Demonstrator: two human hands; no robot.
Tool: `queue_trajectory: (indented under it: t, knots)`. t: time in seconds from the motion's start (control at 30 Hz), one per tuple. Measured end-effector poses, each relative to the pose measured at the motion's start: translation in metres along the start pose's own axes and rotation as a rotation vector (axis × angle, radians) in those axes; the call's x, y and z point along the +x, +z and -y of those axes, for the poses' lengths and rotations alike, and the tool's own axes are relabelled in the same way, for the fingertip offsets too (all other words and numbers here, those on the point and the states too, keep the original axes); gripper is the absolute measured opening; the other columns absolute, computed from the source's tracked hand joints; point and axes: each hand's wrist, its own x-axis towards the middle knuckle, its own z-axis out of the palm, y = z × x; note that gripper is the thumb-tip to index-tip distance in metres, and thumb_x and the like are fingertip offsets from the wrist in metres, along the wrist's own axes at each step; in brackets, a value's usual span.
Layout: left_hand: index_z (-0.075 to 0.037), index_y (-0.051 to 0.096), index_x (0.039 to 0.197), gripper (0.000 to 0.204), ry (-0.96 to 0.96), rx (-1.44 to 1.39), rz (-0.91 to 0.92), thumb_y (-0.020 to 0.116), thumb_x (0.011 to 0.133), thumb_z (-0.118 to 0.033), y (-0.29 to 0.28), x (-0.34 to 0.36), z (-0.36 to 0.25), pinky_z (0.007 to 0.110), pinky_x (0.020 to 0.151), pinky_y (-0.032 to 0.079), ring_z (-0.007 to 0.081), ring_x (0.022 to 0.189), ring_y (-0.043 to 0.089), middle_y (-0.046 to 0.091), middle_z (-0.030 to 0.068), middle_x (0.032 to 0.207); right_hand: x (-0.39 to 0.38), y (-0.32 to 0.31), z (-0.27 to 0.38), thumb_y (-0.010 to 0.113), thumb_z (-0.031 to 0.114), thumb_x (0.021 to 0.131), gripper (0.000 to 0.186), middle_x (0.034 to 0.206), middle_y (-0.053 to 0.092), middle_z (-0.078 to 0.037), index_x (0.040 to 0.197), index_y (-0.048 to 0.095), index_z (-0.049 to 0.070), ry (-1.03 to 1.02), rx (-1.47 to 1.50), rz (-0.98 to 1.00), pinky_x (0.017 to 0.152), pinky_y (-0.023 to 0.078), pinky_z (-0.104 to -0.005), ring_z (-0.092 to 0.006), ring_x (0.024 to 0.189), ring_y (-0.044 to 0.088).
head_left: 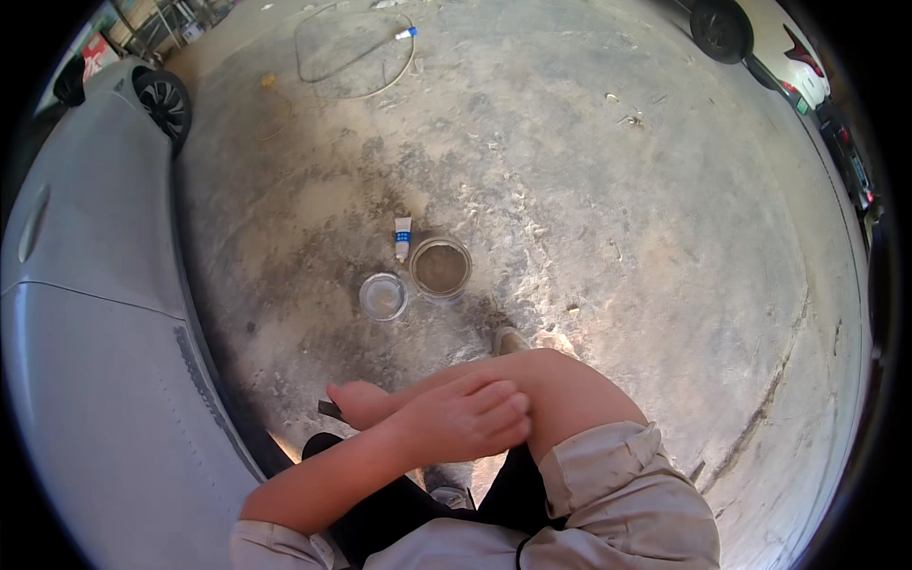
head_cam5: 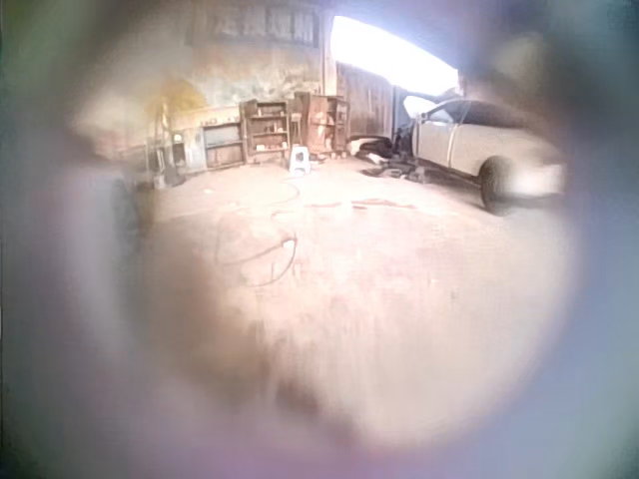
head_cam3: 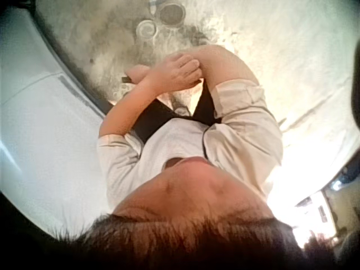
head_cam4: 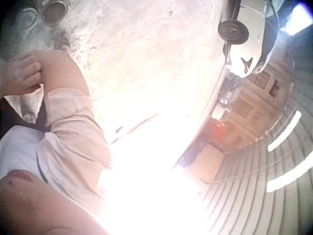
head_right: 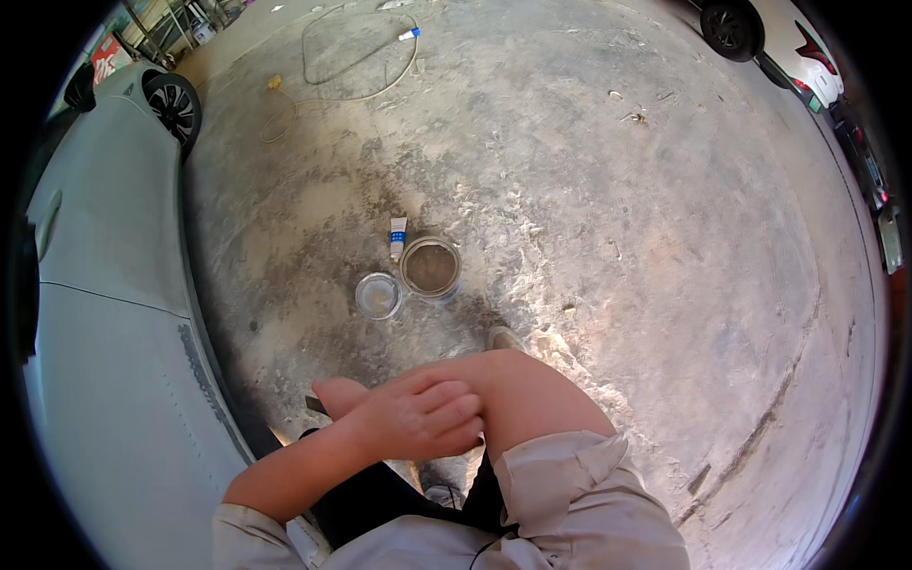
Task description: The person prepares a body filler mixture by scooping a grey substance from a can onto a putty knife and adding a yellow hardener from a tube. They mix the two components together on the blade of the putty knife. The person then applies the mixed filler to a damaged area on the side panel of a white car using the putty knife.
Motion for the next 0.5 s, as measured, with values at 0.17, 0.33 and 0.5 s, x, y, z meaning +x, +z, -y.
queue_trajectory:
  t: [0.17,0.33,0.5]
  knots:
    - [-0.013,0.054,0.088,0.032,-0.05,-0.072,-0.072,0.075,0.072,-0.031,0.0,0.031,-0.001,0.032,0.073,0.052,0.0203,0.085,0.063,0.058,0.0022,0.089,-0.005,-0.005,0.001,0.069,0.013,0.079,0.035,0.097,0.064,-0.022,0.108,0.051,0.005,-0.039,0.008,0.085,0.078,0.048,-0.0513,-0.0429,0.095,0.061]
    - [-0.011,0.058,0.083,0.028,-0.311,-0.038,0.267,0.074,0.074,-0.031,-0.018,0.002,0.003,0.033,0.069,0.051,0.0207,0.078,0.064,0.062,0.0025,0.081,-0.007,-0.016,-0.003,0.071,0.019,0.078,0.038,0.101,0.065,-0.02,0.11,0.055,0.006,0.025,0.089,0.007,0.08,0.049,-0.0488,-0.041,0.097,0.062]
    - [-0.009,0.061,0.085,0.03,-0.68,0.28,-0.181,0.08,0.068,-0.024,-0.052,-0.079,0.005,0.037,0.072,0.05,0.0267,0.079,0.062,0.064,0.0057,0.084,-0.006,-0.047,-0.005,0.072,0.023,0.078,0.04,0.104,0.066,-0.02,0.112,0.058,0.007,0.047,0.144,-0.075,0.082,0.049,-0.046,-0.0383,0.098,0.063]
